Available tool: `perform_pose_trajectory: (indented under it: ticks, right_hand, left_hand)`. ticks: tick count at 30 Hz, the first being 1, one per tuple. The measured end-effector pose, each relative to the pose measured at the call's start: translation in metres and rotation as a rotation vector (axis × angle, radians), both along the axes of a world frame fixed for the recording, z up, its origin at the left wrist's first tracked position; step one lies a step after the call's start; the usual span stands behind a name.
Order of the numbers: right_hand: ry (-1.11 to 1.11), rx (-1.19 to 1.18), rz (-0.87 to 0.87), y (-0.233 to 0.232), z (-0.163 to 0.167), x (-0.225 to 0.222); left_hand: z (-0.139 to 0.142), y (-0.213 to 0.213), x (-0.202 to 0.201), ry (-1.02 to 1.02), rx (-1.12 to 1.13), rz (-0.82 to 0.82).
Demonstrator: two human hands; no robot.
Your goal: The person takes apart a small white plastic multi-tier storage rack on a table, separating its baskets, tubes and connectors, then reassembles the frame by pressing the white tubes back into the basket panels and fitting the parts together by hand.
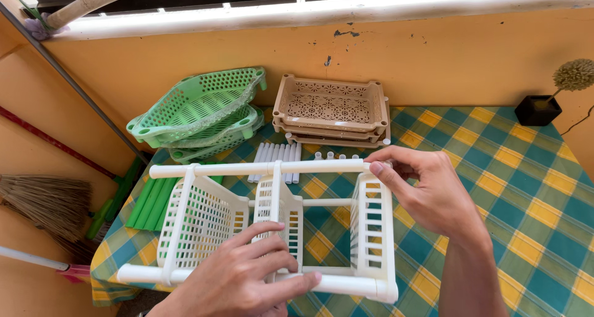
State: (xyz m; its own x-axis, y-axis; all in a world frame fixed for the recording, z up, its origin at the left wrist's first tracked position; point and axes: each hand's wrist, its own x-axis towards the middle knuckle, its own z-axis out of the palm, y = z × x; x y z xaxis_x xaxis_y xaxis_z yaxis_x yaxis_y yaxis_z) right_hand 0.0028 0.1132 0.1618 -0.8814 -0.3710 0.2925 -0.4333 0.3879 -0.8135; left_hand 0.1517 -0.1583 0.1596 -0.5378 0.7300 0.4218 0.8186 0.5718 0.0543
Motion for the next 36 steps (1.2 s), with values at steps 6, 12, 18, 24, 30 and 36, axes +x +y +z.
perform_pose_trajectory:
  ticks: [6,12,18,24,30,36]
  right_hand:
    - [-0.016,0.03,-0.067,-0.007,-0.01,-0.017]
    - [-0.018,0.021,-0.059,-0.012,-0.014,-0.027]
    - [0.063,0.058,-0.151,-0.009,-0.005,-0.016]
    - [0.389,0.068,-0.078,0.016,0.009,0.012]
    - [0.247,0.218,0.345,0.037,0.01,0.038]
    - [0.155,0.437,0.376,0.033,-0.003,0.05]
  left_hand:
    - [-0.003,0.016,-0.002,-0.033,0.051,0.126]
    - [-0.003,0.037,-0.008,0.001,0.211,0.117]
    - [-0.013,0.064,-0.014,0.042,0.356,0.167]
    - [-0.025,0.073,-0.02,0.156,0.379,0.234]
    - [-0.036,0.079,-0.024,0.207,0.424,0.272]
    - [-0.041,0.077,-0.026,0.231,0.425,0.249]
